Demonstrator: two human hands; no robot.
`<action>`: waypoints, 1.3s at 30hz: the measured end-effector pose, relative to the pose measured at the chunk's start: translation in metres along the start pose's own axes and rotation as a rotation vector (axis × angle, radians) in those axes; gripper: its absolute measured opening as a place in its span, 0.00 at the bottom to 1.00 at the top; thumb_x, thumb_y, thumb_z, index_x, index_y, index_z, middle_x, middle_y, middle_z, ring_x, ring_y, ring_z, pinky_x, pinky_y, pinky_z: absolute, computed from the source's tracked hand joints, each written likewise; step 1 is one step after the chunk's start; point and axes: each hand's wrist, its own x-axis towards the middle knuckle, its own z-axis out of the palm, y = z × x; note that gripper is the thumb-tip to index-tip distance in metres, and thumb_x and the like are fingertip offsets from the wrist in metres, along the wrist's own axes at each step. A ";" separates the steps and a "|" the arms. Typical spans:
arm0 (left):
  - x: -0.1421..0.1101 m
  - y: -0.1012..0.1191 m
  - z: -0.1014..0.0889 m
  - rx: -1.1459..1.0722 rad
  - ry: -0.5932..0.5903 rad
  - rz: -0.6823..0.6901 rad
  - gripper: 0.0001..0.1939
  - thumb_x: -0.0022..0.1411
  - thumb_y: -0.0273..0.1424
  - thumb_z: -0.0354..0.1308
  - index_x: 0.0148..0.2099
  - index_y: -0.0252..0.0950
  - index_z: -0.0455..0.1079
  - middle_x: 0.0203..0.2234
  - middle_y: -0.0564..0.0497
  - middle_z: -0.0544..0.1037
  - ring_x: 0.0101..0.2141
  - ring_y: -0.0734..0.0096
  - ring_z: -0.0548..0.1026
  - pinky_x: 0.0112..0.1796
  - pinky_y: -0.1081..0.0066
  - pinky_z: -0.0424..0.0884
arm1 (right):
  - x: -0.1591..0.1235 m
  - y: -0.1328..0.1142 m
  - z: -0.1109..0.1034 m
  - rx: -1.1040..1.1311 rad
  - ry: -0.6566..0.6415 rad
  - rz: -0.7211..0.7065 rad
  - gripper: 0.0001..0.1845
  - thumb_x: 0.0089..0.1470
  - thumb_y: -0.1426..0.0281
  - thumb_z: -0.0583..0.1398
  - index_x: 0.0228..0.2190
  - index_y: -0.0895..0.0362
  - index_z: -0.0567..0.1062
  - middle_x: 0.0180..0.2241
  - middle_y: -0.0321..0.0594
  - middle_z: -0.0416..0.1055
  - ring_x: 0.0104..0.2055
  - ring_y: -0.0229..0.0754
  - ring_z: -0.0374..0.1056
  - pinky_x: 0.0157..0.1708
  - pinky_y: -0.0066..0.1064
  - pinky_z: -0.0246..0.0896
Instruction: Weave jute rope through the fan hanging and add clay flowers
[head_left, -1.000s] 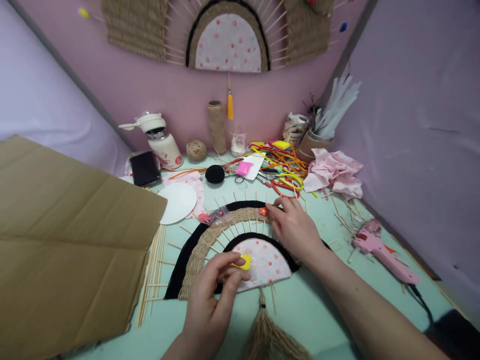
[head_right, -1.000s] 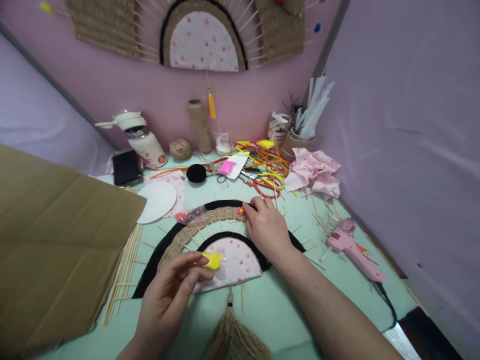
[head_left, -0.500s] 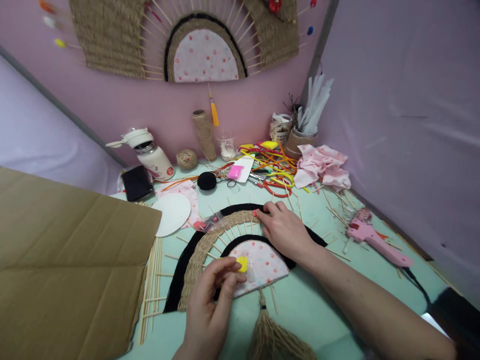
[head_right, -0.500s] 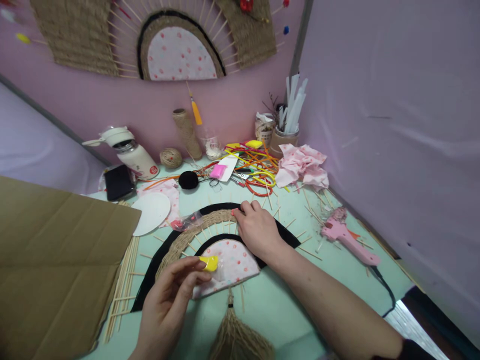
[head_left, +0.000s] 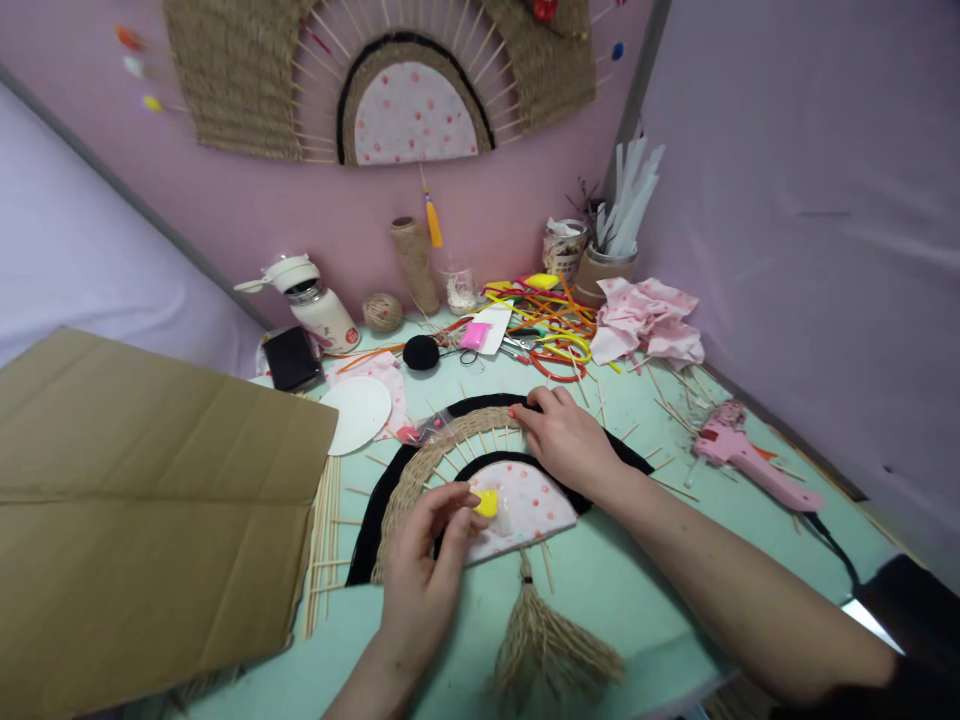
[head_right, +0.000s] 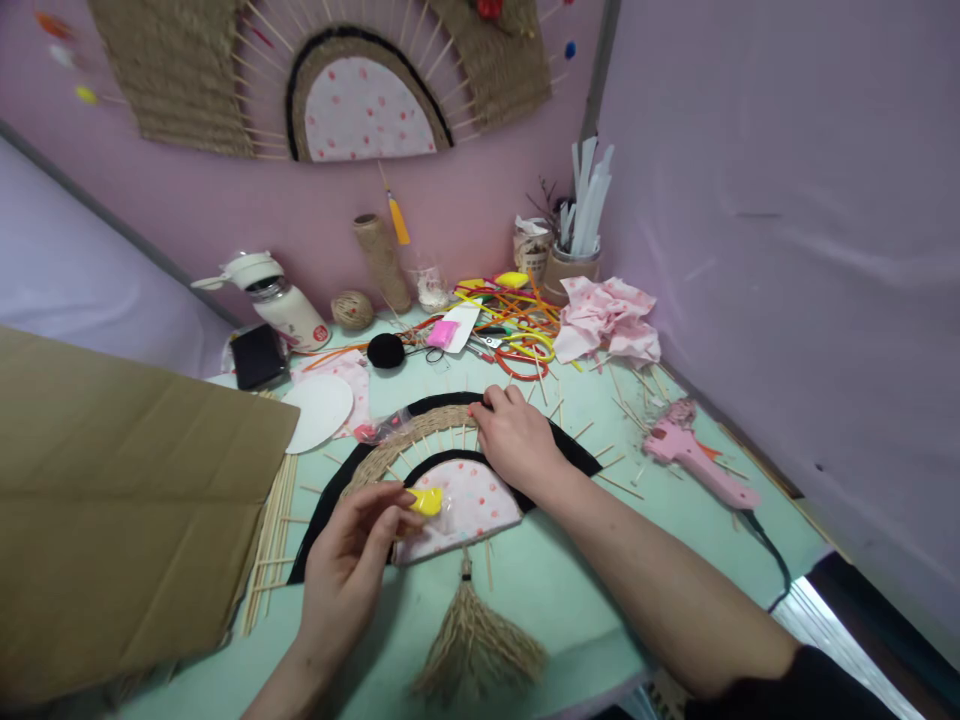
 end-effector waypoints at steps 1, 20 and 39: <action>0.000 0.000 -0.001 -0.004 0.012 0.006 0.12 0.64 0.34 0.51 0.49 0.37 0.65 0.39 0.47 0.76 0.36 0.69 0.77 0.38 0.66 0.73 | 0.000 0.000 0.000 -0.001 -0.005 0.001 0.15 0.55 0.74 0.53 0.43 0.56 0.75 0.40 0.47 0.66 0.42 0.49 0.58 0.35 0.36 0.60; 0.021 -0.009 -0.003 0.436 0.132 0.183 0.19 0.55 0.34 0.59 0.49 0.38 0.64 0.42 0.47 0.73 0.43 0.63 0.71 0.44 0.62 0.66 | -0.016 -0.036 -0.009 0.811 0.090 -0.162 0.06 0.57 0.70 0.55 0.36 0.58 0.71 0.35 0.41 0.68 0.36 0.39 0.64 0.38 0.33 0.61; 0.018 -0.008 -0.003 0.604 0.122 0.287 0.18 0.55 0.26 0.57 0.49 0.38 0.62 0.40 0.47 0.70 0.42 0.63 0.69 0.42 0.62 0.67 | -0.028 -0.052 -0.002 0.985 0.103 -0.176 0.06 0.54 0.72 0.60 0.36 0.56 0.72 0.36 0.40 0.68 0.39 0.38 0.65 0.38 0.31 0.64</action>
